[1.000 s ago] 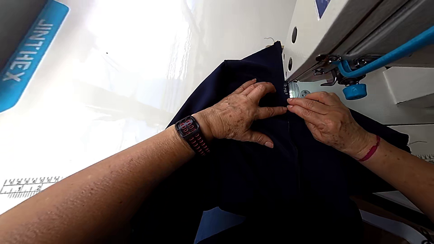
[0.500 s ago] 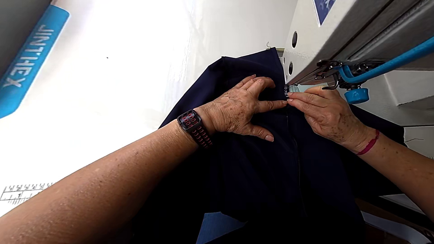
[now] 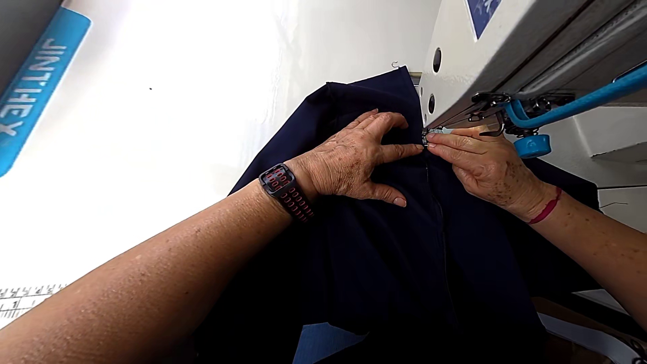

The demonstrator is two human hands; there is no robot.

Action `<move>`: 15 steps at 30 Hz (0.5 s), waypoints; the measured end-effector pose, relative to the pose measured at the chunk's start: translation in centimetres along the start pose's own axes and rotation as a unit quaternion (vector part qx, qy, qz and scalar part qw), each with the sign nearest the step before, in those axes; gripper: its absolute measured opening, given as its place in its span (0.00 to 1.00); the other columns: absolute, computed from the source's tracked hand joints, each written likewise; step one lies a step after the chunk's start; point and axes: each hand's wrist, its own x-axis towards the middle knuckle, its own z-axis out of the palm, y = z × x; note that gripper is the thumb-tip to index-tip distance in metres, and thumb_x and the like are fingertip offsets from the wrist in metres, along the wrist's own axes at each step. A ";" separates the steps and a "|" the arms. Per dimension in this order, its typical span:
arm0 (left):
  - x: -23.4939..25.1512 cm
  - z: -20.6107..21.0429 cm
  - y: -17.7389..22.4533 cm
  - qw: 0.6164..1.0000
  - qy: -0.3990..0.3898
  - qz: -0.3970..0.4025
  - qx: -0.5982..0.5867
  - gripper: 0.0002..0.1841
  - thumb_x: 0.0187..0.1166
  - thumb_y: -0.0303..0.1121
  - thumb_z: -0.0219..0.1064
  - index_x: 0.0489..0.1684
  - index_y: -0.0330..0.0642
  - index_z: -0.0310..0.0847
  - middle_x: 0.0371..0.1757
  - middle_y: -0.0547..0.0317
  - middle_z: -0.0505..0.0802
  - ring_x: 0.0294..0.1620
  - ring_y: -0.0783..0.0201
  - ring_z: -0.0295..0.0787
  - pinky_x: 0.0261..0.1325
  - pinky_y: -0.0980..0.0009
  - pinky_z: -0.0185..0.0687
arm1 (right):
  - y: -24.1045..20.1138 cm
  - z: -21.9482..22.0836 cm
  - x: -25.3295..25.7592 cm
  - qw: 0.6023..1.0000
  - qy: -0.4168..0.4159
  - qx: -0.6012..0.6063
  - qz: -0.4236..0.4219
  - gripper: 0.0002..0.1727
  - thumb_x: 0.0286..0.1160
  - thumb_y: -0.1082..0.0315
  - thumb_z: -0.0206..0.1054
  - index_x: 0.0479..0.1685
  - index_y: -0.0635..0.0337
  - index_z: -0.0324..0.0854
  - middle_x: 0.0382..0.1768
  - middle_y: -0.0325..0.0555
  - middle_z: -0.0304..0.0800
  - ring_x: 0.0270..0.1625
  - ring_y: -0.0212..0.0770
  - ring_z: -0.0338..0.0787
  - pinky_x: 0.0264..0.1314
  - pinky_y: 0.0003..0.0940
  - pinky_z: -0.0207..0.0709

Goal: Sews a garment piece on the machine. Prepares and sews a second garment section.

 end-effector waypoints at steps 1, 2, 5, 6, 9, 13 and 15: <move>0.0 0.0 0.0 1.000 0.002 -0.001 -0.004 0.43 0.69 0.75 0.57 0.71 0.51 0.87 0.74 0.32 0.82 0.79 0.36 0.75 0.84 0.39 0.61 | 0.0 0.0 0.0 1.000 -0.002 0.000 0.000 0.21 0.79 0.77 0.53 0.56 0.60 0.93 0.61 0.49 0.95 0.66 0.51 0.91 0.69 0.47 0.75; 0.0 0.1 -0.1 1.000 0.003 -0.003 -0.010 0.42 0.70 0.75 0.58 0.71 0.50 0.87 0.74 0.32 0.82 0.79 0.36 0.75 0.84 0.39 0.61 | 0.1 0.0 0.1 1.000 -0.001 0.000 0.000 0.21 0.79 0.77 0.53 0.56 0.60 0.93 0.61 0.49 0.95 0.65 0.51 0.91 0.68 0.48 0.75; 0.1 -0.1 -0.1 1.000 0.000 -0.010 -0.012 0.42 0.69 0.74 0.58 0.70 0.51 0.88 0.75 0.33 0.82 0.80 0.37 0.74 0.84 0.39 0.60 | 0.3 0.1 0.2 1.000 0.000 0.000 0.001 0.21 0.78 0.77 0.54 0.55 0.59 0.94 0.60 0.49 0.95 0.64 0.50 0.92 0.65 0.48 0.77; 0.1 -0.1 -0.1 1.000 0.002 -0.010 -0.011 0.42 0.69 0.74 0.58 0.70 0.51 0.88 0.74 0.34 0.82 0.80 0.37 0.74 0.84 0.40 0.60 | 0.5 0.1 0.2 1.000 0.000 0.003 0.001 0.21 0.78 0.77 0.54 0.56 0.59 0.94 0.60 0.49 0.95 0.64 0.51 0.92 0.62 0.49 0.77; 0.2 -0.1 0.1 1.000 0.007 -0.012 -0.010 0.41 0.69 0.73 0.59 0.69 0.50 0.88 0.74 0.35 0.83 0.79 0.38 0.76 0.84 0.40 0.62 | 0.8 0.2 0.1 1.000 -0.002 0.011 -0.002 0.20 0.80 0.76 0.54 0.56 0.58 0.94 0.60 0.49 0.95 0.64 0.50 0.92 0.61 0.49 0.78; 0.2 -0.1 0.2 1.000 -0.002 -0.020 0.000 0.42 0.70 0.74 0.58 0.71 0.50 0.87 0.75 0.35 0.82 0.81 0.38 0.74 0.84 0.38 0.62 | 0.9 0.3 0.0 1.000 -0.002 0.020 0.001 0.20 0.81 0.75 0.54 0.57 0.58 0.93 0.61 0.49 0.95 0.64 0.50 0.92 0.60 0.48 0.77; 0.2 -0.1 0.2 1.000 -0.003 -0.021 0.005 0.42 0.70 0.74 0.57 0.71 0.50 0.87 0.74 0.35 0.82 0.80 0.38 0.74 0.83 0.38 0.62 | 0.9 0.3 0.0 1.000 -0.005 0.021 0.006 0.20 0.81 0.75 0.54 0.57 0.58 0.93 0.62 0.49 0.94 0.65 0.50 0.91 0.61 0.48 0.76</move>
